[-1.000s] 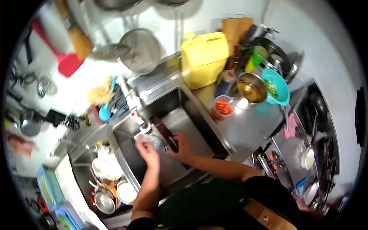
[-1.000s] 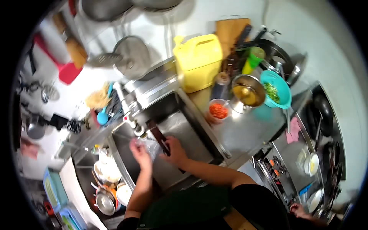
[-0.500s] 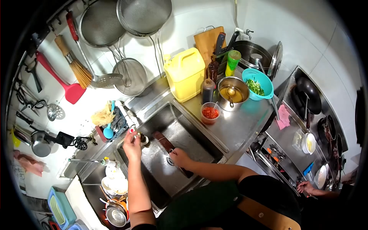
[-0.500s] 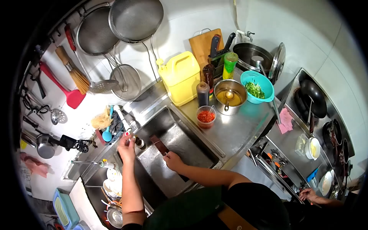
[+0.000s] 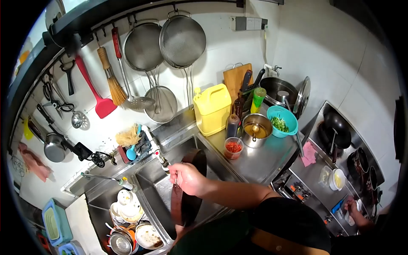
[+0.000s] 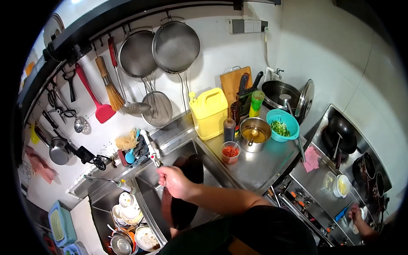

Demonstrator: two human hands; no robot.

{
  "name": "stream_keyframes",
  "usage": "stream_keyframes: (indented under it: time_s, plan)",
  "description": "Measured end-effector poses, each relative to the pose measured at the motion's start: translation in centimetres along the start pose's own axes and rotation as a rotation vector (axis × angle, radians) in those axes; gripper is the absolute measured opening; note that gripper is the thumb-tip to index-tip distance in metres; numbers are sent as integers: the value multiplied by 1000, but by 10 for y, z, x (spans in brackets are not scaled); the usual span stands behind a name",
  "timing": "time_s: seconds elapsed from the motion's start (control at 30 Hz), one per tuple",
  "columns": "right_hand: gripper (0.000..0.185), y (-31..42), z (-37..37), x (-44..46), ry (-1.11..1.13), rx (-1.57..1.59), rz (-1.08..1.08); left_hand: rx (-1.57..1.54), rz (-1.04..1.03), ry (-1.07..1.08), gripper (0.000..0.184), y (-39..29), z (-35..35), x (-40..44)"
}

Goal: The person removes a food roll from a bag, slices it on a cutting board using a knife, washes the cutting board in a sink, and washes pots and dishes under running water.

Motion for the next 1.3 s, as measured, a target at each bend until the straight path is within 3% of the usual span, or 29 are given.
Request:
stream_keyframes:
  time_s: [0.07, 0.13, 0.2, 0.27, 0.33, 0.4, 0.43, 0.53, 0.6, 0.67, 0.73, 0.87, 0.93, 1.07, 1.13, 1.17, 1.3]
  plan:
    - [13, 30, -42, -34, 20, 16, -13, -34, 138, -572, 70, -45, 30, -5]
    - [9, 77, -80, -79, 104, -89, 78, 571, -182, -355, 54, -160, 25, 41]
    - [15, 144, -124, -147, -30, -1202, 721, 725, -481, -489, 49, -193, 32, 68]
    - [15, 202, -126, -168, 69, -938, 607, -510, -164, -518, 52, -145, 39, 132]
    - [17, 257, -126, -184, 136, -327, 368, 995, -999, -297, 55, -279, -4, 170]
    - [19, 329, -135, -196, 285, -399, 344, 1001, -936, -283, 55, -321, -30, 233]
    - [18, 365, -136, -200, 255, -446, 368, 1006, -930, -304, 55, -334, -42, 264]
    - [20, 469, -127, -196, 277, -503, 266, 860, -1076, -457, 47, -368, -71, 339]
    - [22, 528, -104, -192, 9, -530, 408, 952, -1132, -416, 50, -383, -97, 386]
    - [20, 582, -84, -168, 165, -623, 386, 1004, -930, -376, 48, -381, -107, 435]
    - [17, 622, -54, -154, 16, -586, 483, 1051, -847, -340, 42, -374, -116, 474]
    - [13, 672, -8, -118, 119, -611, 424, 1022, -685, -273, 42, -342, -131, 532]
    - [16, 678, 24, -116, -98, -377, 456, 988, -594, -229, 43, -334, -137, 550]
    - [36, 712, 64, -96, -153, -245, 537, 932, -524, -183, 47, -324, -141, 581]
    - [58, 718, 79, -88, -185, -209, 546, 923, -451, -105, 47, -314, -147, 594]
    - [62, 720, 86, -82, -208, -189, 540, 918, -356, -47, 48, -305, -148, 600]
    - [70, 728, 133, -61, -312, -79, 517, 870, -326, 40, 51, -273, -150, 630]
Point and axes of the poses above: each hand's wrist, its own x-axis towards the middle knuckle, its own z-axis out of the back of the hand, y = z × x, the point moved 9 cm from there along x, towards the middle knuckle, and after that the axes turned 15 degrees about -z, right-handed, at the moved point
